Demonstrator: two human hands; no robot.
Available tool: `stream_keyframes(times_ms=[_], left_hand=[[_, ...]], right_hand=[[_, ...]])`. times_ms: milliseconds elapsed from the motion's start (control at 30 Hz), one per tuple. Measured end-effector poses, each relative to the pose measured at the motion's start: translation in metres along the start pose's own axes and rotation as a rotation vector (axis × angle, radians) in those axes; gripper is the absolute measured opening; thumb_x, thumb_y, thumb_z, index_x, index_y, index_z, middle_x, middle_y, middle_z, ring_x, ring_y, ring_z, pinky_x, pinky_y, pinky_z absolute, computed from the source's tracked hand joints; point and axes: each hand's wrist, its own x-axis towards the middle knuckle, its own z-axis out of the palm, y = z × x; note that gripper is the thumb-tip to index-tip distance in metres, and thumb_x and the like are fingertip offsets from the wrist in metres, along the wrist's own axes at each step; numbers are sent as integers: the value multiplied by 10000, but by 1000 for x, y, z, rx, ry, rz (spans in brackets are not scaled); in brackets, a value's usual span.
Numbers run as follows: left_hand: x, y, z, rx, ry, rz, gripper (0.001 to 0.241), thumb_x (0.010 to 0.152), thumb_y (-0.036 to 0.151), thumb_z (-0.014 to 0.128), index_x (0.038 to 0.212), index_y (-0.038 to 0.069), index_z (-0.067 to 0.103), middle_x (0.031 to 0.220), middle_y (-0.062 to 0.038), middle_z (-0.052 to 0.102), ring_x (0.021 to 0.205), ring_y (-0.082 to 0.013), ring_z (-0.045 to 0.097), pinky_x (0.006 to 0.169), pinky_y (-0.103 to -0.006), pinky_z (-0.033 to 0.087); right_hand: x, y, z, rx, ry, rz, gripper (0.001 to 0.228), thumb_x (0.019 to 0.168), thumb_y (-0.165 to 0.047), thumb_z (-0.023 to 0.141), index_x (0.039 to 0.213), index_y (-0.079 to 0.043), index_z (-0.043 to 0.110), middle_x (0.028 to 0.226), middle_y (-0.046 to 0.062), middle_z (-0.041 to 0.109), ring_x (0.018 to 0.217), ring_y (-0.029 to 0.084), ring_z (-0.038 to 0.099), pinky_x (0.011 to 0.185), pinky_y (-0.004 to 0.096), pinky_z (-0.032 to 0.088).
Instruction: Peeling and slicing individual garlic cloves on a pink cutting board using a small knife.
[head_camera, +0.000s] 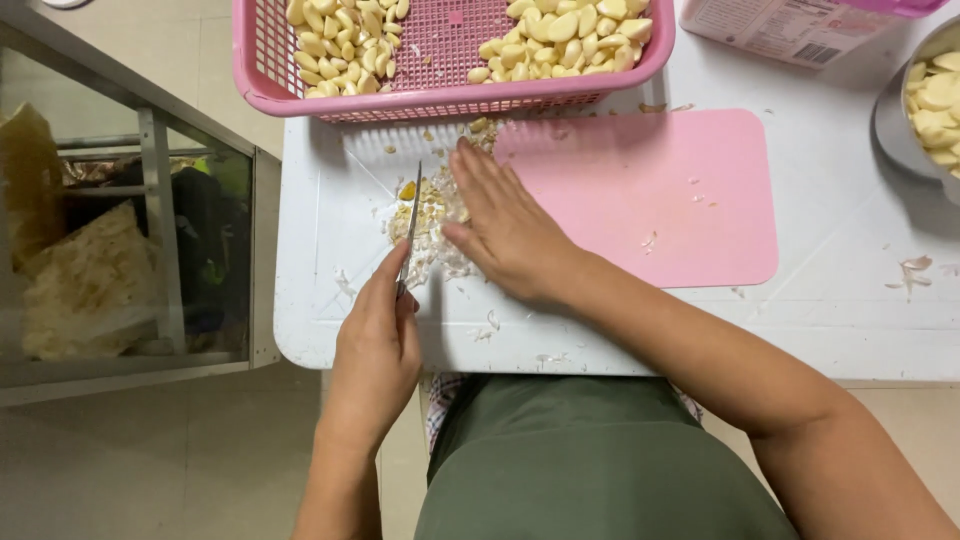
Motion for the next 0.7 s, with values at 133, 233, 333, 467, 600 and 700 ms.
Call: stream_keyframes(times_ms=[133,233,333,467,600,700], left_hand=[[-16,-30,17,-55,7,144,508,1044,24,457,1551,-3,426,1542,-241,561,1413,-389,558,1154,-470,455],[-25,-26,22,-117,-164,42,542,1039,88,491,1577,68,428,1334,-186,686,1009,-300,715,924,-447,544],[-27,-30,25,-147,-181,125,493,1047,67,470,1536,22,431,1550,-188,567,1396,-359,585,1115,-447,483],[-28,-35,22,-120,-137,95,515,1057,79,471,1566,41,405,1568,-195,552,1421,-365,564,1140,-463,470],[-27,-30,18,-112,-93,106,510,1070,96,476,1571,46,395,1577,-202,545,1424,-365,570,1129,-454,484],[-29,-38,24,-121,-50,132,530,1055,85,519,1572,56,404,1505,-170,612,1132,-290,701,1012,-414,537]], right_hand=[[-36,15,-57,31,27,156,689,1101,-373,380,1665,-32,178,1750,203,186,1596,355,186,1289,523,135],[-87,60,-70,-148,137,175,681,1086,-356,432,1647,9,304,1632,343,370,1493,508,328,1224,602,225],[-136,75,-66,-269,35,514,859,1069,-508,315,1651,89,105,1738,314,67,1619,427,49,1264,611,51],[-155,69,-28,-343,13,595,943,1046,-595,292,1653,82,40,1743,300,-47,1614,438,-50,1269,587,-16],[-111,36,6,-343,-81,396,998,1041,-694,235,1661,16,-92,1742,245,-162,1611,371,-141,1266,554,-75],[-60,-3,10,-271,-205,289,1028,1038,-718,324,1663,-36,-125,1745,201,-208,1601,356,-166,1270,509,-96]])
